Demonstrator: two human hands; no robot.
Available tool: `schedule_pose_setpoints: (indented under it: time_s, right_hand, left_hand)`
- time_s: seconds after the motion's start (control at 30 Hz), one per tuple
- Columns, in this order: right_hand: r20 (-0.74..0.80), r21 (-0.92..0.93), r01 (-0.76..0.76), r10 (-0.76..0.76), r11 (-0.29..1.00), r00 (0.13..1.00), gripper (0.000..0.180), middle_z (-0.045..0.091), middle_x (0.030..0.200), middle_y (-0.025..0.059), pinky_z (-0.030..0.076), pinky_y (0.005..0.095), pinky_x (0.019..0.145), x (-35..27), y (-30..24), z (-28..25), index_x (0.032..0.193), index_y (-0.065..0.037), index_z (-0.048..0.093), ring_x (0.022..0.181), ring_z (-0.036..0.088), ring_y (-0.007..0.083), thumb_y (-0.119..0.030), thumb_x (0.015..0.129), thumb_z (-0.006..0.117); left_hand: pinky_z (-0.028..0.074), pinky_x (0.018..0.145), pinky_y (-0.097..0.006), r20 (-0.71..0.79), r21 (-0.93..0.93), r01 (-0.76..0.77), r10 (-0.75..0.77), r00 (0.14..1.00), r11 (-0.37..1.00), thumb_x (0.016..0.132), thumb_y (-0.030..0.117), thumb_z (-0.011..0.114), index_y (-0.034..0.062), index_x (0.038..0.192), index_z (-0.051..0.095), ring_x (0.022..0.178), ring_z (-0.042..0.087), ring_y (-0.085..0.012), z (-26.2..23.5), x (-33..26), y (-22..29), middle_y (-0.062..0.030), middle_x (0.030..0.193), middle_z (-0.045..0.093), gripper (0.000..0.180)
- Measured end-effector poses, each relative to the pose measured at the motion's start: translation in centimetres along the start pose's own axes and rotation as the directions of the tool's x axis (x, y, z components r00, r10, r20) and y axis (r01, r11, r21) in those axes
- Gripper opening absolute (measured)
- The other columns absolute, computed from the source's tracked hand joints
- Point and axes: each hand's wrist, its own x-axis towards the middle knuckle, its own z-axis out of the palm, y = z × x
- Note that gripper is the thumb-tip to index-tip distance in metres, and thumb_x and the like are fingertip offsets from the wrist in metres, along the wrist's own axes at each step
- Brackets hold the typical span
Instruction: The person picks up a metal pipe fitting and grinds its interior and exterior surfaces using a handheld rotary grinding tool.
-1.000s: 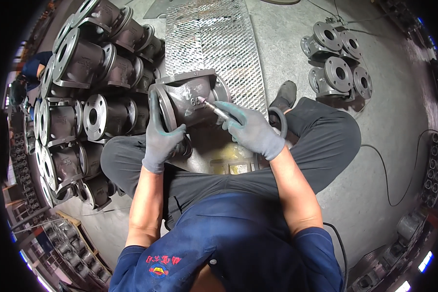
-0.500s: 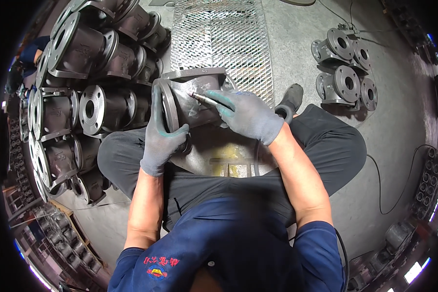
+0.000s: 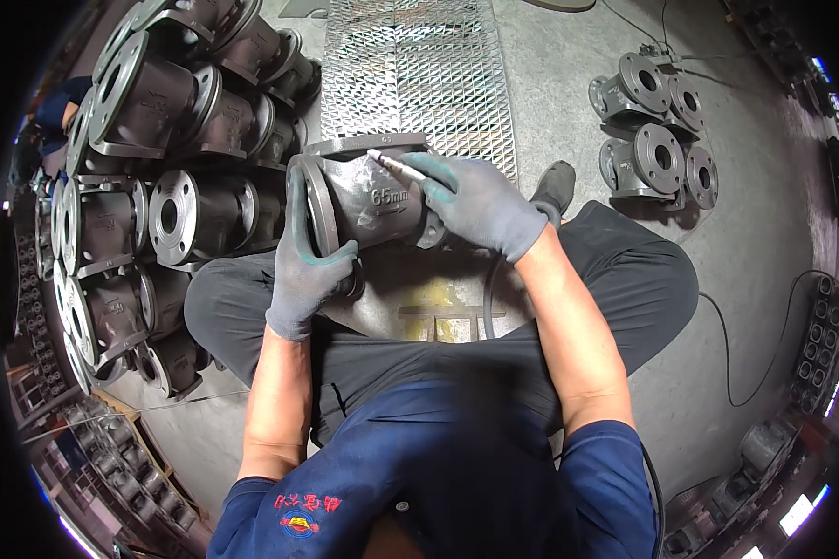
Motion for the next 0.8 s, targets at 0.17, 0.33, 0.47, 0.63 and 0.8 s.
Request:
schedule_pose_setpoints:
  time_s: [0.17, 0.33, 0.47, 0.63, 0.8]
  right_hand:
    - [0.027, 0.045, -0.007, 0.006, 0.999, 1.000, 0.041, 0.081, 0.119, 0.0182, 0.063, 0.0382, 0.091, 0.4, -0.3, -0.1, 0.148, -0.014, 0.070, 0.100, 0.081, 0.0304, -0.013, 0.107, 0.067]
    - [0.061, 0.101, -0.029, 0.023, 0.994, 0.998, 0.046, 0.079, 0.114, 0.0172, 0.061, 0.0411, 0.090, -0.2, 0.3, 0.4, 0.151, -0.015, 0.067, 0.098, 0.078, 0.0324, -0.016, 0.105, 0.068]
    - [-0.133, 0.148, -0.083, 0.103, 0.986, 0.986, 0.051, 0.078, 0.106, 0.0128, 0.060, 0.0349, 0.082, -3.3, 1.8, 0.7, 0.158, -0.011, 0.060, 0.086, 0.074, 0.0215, -0.012, 0.107, 0.060]
    - [0.069, 0.501, -0.479, 0.518, 0.721, 0.853, 0.057, 0.076, 0.104, 0.0062, 0.060, 0.0291, 0.079, -7.1, -0.8, 0.7, 0.165, -0.010, 0.052, 0.081, 0.071, 0.0117, -0.009, 0.108, 0.056]
    - [-0.059, 0.157, -0.342, 0.355, 0.927, 0.933, 0.057, 0.077, 0.104, 0.0189, 0.060, 0.0391, 0.081, -7.3, -0.3, 2.7, 0.163, -0.014, 0.055, 0.084, 0.076, 0.0247, -0.011, 0.106, 0.058]
  left_hand:
    - [0.032, 0.131, -0.036, -0.005, 0.072, 0.021, -0.021, 1.000, 0.997, 0.075, -0.003, 0.075, -0.0019, 0.178, 0.012, 0.165, 0.032, -0.0237, -0.2, 0.0, 0.4, -0.0200, 0.183, 0.025, 0.121]
    - [0.033, 0.130, -0.036, -0.012, 0.052, 0.001, 0.000, 1.000, 0.999, 0.076, 0.003, 0.077, -0.0030, 0.177, 0.014, 0.165, 0.034, -0.0248, -0.2, 0.2, 0.9, -0.0231, 0.182, 0.028, 0.119]
    - [0.035, 0.129, -0.037, -0.048, 0.047, -0.015, 0.017, 0.999, 0.999, 0.076, 0.005, 0.076, -0.0057, 0.176, 0.015, 0.163, 0.037, -0.0255, -0.1, 0.0, -0.4, -0.0241, 0.181, 0.029, 0.118]
    - [0.021, 0.137, -0.045, -0.090, 0.100, 0.040, -0.031, 0.995, 0.994, 0.077, 0.011, 0.082, -0.0105, 0.173, 0.015, 0.169, 0.022, -0.0412, 0.4, -1.2, 0.0, -0.0325, 0.179, 0.025, 0.119]
    - [0.020, 0.137, -0.046, -0.113, 0.102, 0.067, -0.055, 0.992, 0.993, 0.077, 0.015, 0.090, -0.0118, 0.173, 0.013, 0.169, 0.022, -0.0421, 1.2, -2.6, -0.7, -0.0332, 0.179, 0.023, 0.126]
